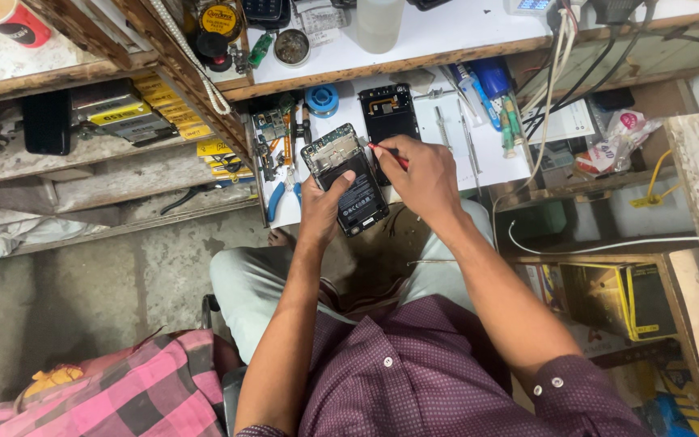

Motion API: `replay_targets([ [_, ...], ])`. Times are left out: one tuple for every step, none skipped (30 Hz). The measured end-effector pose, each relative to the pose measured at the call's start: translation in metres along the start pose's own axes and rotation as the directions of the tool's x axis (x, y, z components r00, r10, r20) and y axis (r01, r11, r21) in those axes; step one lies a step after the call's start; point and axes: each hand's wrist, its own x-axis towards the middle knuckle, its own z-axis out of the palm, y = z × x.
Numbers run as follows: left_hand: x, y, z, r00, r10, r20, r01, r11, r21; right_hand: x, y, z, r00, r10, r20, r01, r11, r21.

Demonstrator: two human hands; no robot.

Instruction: The person sits at a repair bench and disassembles a smartphone. They pry open the phone, separate the back cover and battery assembly, and use a screwdriver to unscrew and remove internal components, placing parts on the workbench.

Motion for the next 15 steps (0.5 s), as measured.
replay_targets([
  [0.0, 0.0, 0.001, 1.0, 0.011, 0.008, -0.011, 1.0, 0.006, 0.002, -0.001, -0.002, 1.0, -0.019, 0.003, 0.019, 0.999, -0.027],
  [0.0, 0.0, 0.0, 1.0, 0.021, 0.015, -0.021, 1.0, 0.011, 0.005, -0.003, -0.003, 0.999, -0.038, 0.007, 0.038, 0.998, -0.054],
  [0.0, 0.0, 0.0, 1.0, 0.016, 0.016, -0.017, 1.0, 0.013, 0.007, -0.004, -0.005, 0.995, -0.1, 0.014, 0.101, 0.991, -0.085],
  [0.0, 0.0, 0.0, 1.0, 0.012, 0.018, -0.013, 1.0, 0.015, 0.009, -0.006, -0.007, 0.987, -0.161, 0.022, 0.163, 0.98, -0.116],
  [0.0, 0.0, 0.001, 1.0, 0.009, 0.02, -0.009, 1.0, 0.016, 0.011, -0.007, -0.01, 0.975, -0.221, 0.032, 0.224, 0.964, -0.147],
  [0.0, 0.001, 0.001, 1.0, 0.008, 0.023, -0.008, 0.999, 0.031, 0.013, -0.009, -0.012, 0.964, -0.26, 0.058, 0.266, 0.95, -0.165],
  [0.0, 0.001, 0.0, 1.0, 0.007, 0.026, -0.008, 0.999, 0.045, 0.015, -0.011, -0.014, 0.951, -0.296, 0.085, 0.307, 0.934, -0.182],
  [-0.001, 0.001, 0.0, 1.0, 0.006, 0.028, -0.008, 0.998, 0.061, 0.017, -0.012, -0.015, 0.936, -0.333, 0.112, 0.349, 0.916, -0.198],
  [-0.001, 0.001, 0.0, 1.0, -0.001, 0.025, -0.001, 0.996, 0.084, 0.018, -0.014, -0.017, 0.931, -0.332, 0.155, 0.361, 0.901, -0.239],
  [-0.002, 0.002, -0.001, 1.0, -0.011, 0.022, 0.009, 0.994, 0.107, 0.02, -0.015, -0.017, 0.924, -0.327, 0.198, 0.373, 0.885, -0.279],
  [-0.002, 0.002, -0.001, 1.0, -0.019, 0.02, 0.016, 0.991, 0.131, 0.022, -0.016, -0.018, 0.917, -0.321, 0.237, 0.386, 0.866, -0.319],
  [-0.001, 0.002, -0.001, 1.0, -0.017, 0.019, 0.013, 0.988, 0.153, 0.025, -0.017, -0.02, 0.908, -0.329, 0.261, 0.405, 0.85, -0.338],
  [-0.001, 0.001, 0.0, 1.0, -0.018, 0.018, 0.015, 0.984, 0.175, 0.028, -0.017, -0.023, 0.9, -0.331, 0.285, 0.42, 0.835, -0.356],
  [-0.001, 0.001, 0.0, 1.0, -0.019, 0.017, 0.015, 0.98, 0.197, 0.03, -0.017, -0.024, 0.891, -0.334, 0.308, 0.436, 0.819, -0.373],
  [-0.001, 0.001, 0.0, 1.0, -0.023, 0.017, 0.019, 0.978, 0.208, 0.032, -0.017, -0.025, 0.88, -0.344, 0.328, 0.456, 0.805, -0.38],
])
